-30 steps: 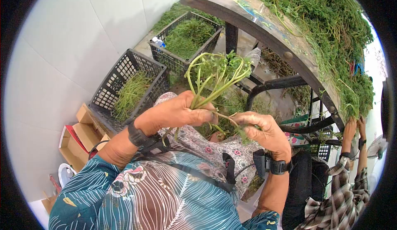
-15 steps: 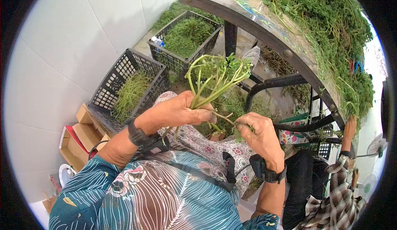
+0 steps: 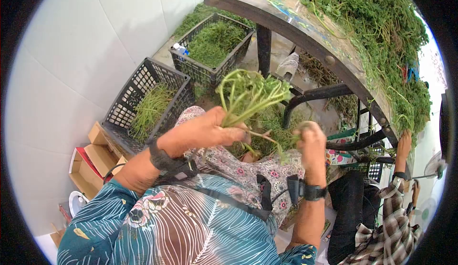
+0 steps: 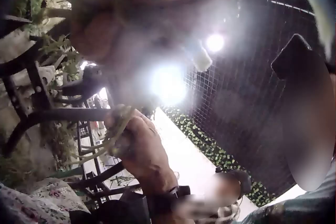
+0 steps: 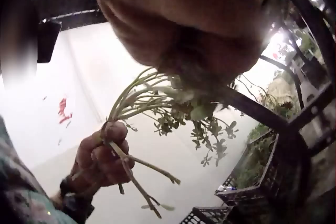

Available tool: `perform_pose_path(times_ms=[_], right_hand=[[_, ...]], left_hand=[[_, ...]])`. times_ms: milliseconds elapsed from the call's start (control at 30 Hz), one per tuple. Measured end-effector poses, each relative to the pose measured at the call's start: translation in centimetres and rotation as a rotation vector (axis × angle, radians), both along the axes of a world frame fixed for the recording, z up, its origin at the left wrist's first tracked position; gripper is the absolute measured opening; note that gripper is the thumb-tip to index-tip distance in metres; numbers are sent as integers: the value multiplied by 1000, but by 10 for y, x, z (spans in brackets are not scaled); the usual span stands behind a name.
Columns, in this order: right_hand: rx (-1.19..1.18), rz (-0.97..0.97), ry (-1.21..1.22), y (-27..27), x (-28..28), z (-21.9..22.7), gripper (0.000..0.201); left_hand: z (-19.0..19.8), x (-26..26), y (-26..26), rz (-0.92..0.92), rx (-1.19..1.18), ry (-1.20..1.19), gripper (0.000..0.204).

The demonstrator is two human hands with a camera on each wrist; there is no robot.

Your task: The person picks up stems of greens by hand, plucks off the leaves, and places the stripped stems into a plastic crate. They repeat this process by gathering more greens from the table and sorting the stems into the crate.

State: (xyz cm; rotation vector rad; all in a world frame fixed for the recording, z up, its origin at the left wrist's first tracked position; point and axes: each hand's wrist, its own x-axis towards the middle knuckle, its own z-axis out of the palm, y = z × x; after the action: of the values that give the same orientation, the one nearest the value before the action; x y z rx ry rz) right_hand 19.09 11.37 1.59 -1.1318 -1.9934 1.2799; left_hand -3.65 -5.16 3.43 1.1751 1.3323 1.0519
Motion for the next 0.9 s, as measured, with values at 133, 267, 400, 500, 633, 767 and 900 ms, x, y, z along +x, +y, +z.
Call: perform_pose_path(times_ms=[133,267,400,500,633,767,900], right_hand=[[-164,-183,143,9,19,11,21],[55,127,-42,-27,-7,43,18],[486,501,-158,-41,-31,44,15],[534,541,-245,-37,-30,35,14],[547,474,-250,-39,-19,26,14],[591,383,-276,-39,-10,18,15],[389,165,-45,-19,-5,1,15]], left_hand=[[2,-6,-2,33,-14,-35,22],[6,5,3,27,14,-52,22],[-3,3,5,-10,124,12,26],[3,-1,2,3,44,-26,27],[5,-1,1,5,53,-26,28],[-1,-2,3,-6,-1,-58,29],[5,0,2,-11,27,-9,28]])
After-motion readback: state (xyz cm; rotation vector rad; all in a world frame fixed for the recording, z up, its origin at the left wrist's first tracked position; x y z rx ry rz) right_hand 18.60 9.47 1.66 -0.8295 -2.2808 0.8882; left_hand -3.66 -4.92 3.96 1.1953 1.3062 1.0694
